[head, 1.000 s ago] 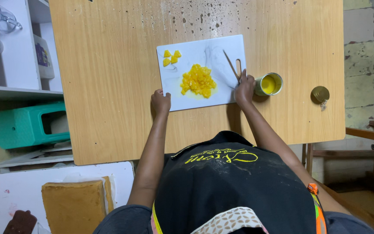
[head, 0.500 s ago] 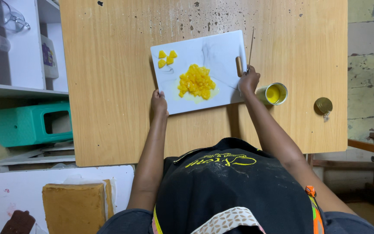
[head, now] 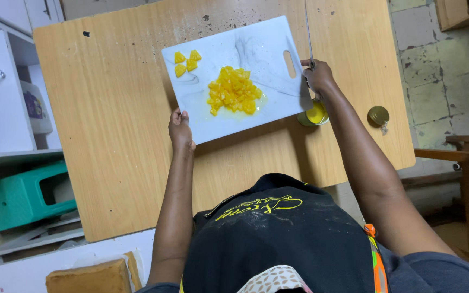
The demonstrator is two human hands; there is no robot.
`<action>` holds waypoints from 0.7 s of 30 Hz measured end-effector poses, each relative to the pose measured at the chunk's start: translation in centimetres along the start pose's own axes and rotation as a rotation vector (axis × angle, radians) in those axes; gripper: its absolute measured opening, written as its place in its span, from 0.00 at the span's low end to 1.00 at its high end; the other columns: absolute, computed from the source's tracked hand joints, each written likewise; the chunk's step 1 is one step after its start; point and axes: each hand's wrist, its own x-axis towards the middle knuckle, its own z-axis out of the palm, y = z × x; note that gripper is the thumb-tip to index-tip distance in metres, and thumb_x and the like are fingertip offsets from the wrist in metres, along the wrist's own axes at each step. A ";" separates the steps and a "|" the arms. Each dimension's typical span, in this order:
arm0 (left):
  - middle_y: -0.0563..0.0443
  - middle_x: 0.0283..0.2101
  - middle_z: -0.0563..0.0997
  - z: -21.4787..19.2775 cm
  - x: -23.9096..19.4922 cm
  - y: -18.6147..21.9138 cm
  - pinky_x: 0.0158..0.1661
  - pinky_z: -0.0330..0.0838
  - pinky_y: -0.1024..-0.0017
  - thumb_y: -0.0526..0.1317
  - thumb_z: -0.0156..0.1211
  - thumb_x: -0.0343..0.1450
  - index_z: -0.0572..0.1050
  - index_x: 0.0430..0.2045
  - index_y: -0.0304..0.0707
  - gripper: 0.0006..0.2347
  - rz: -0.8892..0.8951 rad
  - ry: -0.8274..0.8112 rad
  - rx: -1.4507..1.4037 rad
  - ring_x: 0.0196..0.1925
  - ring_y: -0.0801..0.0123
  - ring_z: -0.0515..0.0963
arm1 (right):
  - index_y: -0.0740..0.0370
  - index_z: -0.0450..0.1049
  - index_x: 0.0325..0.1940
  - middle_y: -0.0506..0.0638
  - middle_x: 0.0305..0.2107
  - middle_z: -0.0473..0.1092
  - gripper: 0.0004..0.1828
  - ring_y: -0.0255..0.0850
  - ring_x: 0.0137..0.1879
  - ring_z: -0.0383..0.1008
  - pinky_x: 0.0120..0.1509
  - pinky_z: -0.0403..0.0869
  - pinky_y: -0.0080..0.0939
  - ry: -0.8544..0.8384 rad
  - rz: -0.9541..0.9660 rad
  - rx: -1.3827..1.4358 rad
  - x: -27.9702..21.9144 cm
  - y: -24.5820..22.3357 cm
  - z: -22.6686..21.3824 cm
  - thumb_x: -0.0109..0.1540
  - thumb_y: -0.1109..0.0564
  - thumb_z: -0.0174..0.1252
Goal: The person uses a knife to chop yellow fruit into small pieces on a white cutting board. They repeatedly cut the fruit and occasionally transfer some pieces into a metal cup.
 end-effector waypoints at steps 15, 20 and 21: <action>0.50 0.44 0.81 2.6 0.7 -1.5 0.47 0.84 0.65 0.36 0.49 0.80 0.73 0.52 0.41 0.09 0.040 -0.047 0.046 0.44 0.71 0.81 | 0.65 0.76 0.56 0.62 0.36 0.75 0.17 0.47 0.41 0.80 0.49 0.84 0.48 -0.045 0.120 0.254 -2.9 -0.8 -3.6 0.64 0.64 0.52; 0.51 0.44 0.81 2.7 1.0 -1.8 0.48 0.83 0.66 0.37 0.49 0.80 0.73 0.52 0.42 0.09 0.066 -0.059 0.047 0.45 0.72 0.80 | 0.67 0.75 0.57 0.61 0.36 0.75 0.17 0.47 0.42 0.79 0.50 0.83 0.49 -0.049 0.122 0.265 -4.8 -3.2 -4.5 0.65 0.64 0.52; 0.51 0.44 0.81 2.7 1.1 -1.9 0.47 0.83 0.67 0.37 0.49 0.80 0.73 0.52 0.42 0.09 0.071 -0.062 0.041 0.45 0.72 0.80 | 0.68 0.74 0.58 0.61 0.36 0.75 0.17 0.46 0.42 0.79 0.51 0.83 0.49 -0.052 0.124 0.263 -5.2 -3.6 -4.7 0.65 0.64 0.52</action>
